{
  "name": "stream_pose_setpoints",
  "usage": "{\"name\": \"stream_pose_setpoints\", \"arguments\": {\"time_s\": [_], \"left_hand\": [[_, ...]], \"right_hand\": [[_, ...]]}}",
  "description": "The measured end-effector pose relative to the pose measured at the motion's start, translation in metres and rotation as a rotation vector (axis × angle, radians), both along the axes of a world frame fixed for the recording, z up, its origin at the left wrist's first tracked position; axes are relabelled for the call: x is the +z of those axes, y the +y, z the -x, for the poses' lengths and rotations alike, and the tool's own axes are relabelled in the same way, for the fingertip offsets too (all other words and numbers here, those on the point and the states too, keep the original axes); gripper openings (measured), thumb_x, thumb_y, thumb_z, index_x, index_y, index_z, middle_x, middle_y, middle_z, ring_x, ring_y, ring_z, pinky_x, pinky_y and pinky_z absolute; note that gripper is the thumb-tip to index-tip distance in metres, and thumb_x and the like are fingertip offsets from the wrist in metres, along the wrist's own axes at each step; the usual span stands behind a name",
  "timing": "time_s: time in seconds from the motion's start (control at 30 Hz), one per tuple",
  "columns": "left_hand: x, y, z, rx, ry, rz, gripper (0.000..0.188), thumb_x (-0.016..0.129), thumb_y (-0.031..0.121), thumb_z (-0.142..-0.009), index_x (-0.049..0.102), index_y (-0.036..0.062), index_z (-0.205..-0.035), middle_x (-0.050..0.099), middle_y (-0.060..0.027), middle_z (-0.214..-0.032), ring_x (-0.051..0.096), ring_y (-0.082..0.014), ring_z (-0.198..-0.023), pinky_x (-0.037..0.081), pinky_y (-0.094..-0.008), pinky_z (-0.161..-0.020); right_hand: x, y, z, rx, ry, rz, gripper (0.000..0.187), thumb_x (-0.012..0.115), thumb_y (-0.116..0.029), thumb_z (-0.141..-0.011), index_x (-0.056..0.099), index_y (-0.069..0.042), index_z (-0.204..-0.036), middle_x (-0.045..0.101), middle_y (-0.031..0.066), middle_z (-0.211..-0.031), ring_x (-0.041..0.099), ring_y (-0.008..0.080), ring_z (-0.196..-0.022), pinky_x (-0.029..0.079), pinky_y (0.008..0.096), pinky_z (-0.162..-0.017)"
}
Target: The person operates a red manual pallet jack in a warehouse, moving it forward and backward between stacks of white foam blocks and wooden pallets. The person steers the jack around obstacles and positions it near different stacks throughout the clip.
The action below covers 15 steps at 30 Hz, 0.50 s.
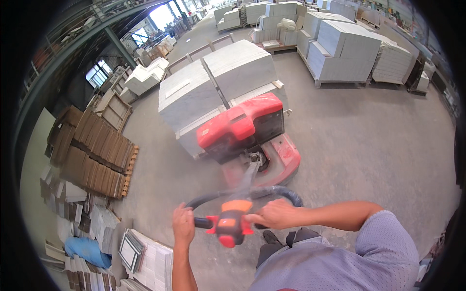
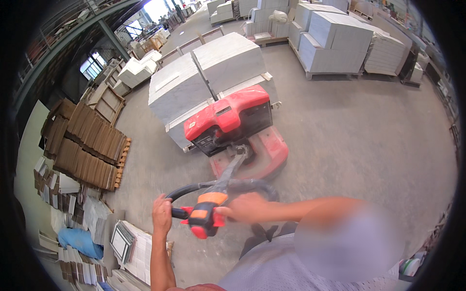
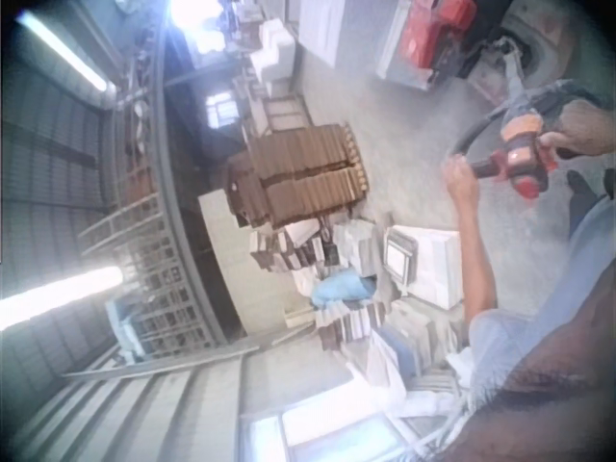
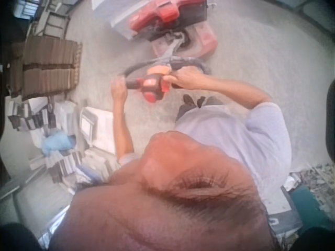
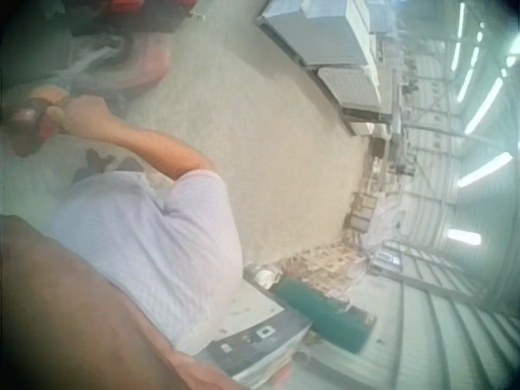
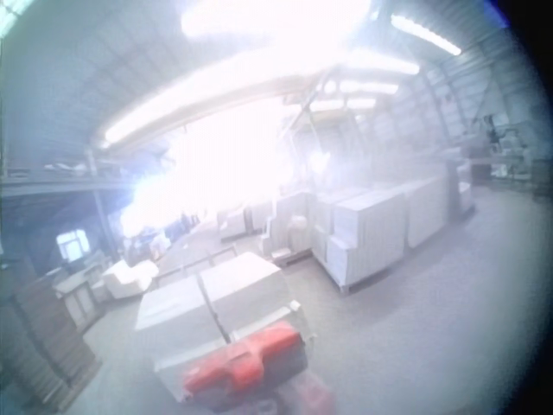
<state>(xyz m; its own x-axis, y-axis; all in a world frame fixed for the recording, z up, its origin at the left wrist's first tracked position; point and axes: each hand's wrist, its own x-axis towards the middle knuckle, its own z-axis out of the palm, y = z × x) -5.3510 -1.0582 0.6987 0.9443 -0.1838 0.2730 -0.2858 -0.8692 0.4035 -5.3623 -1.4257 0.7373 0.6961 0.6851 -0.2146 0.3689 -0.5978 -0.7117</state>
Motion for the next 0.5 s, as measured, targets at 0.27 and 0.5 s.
{"name": "stream_pose_setpoints", "arguments": {"time_s": [0.27, 0.5], "left_hand": [[0.017, -0.085, -0.127, -0.31, 0.189, -0.12, 0.043, 0.065, 0.041, -0.088, 0.068, 0.0004, -0.074, 0.068, -0.0191, -0.075, 0.066, -0.0381, -0.077, 0.051, -0.0478, -0.071], [0.031, -0.179, -0.246, -0.412, 0.306, -0.128, 0.057, 0.066, 0.06, -0.084, 0.071, 0.0039, -0.084, 0.068, -0.0217, -0.072, 0.068, -0.0403, -0.071, 0.052, -0.049, -0.065]], "right_hand": [[-0.029, -0.074, -0.095, -0.406, -0.64, 0.2, 0.042, 0.059, -0.052, -0.092, 0.073, -0.015, -0.079, 0.063, 0.0115, -0.061, 0.064, 0.0278, -0.056, 0.047, 0.0389, -0.05], [-0.035, -0.179, -0.254, -0.399, -0.782, 0.013, 0.044, 0.06, -0.054, -0.091, 0.075, -0.019, -0.07, 0.063, 0.0053, -0.056, 0.061, 0.0291, -0.052, 0.048, 0.0393, -0.051]]}}
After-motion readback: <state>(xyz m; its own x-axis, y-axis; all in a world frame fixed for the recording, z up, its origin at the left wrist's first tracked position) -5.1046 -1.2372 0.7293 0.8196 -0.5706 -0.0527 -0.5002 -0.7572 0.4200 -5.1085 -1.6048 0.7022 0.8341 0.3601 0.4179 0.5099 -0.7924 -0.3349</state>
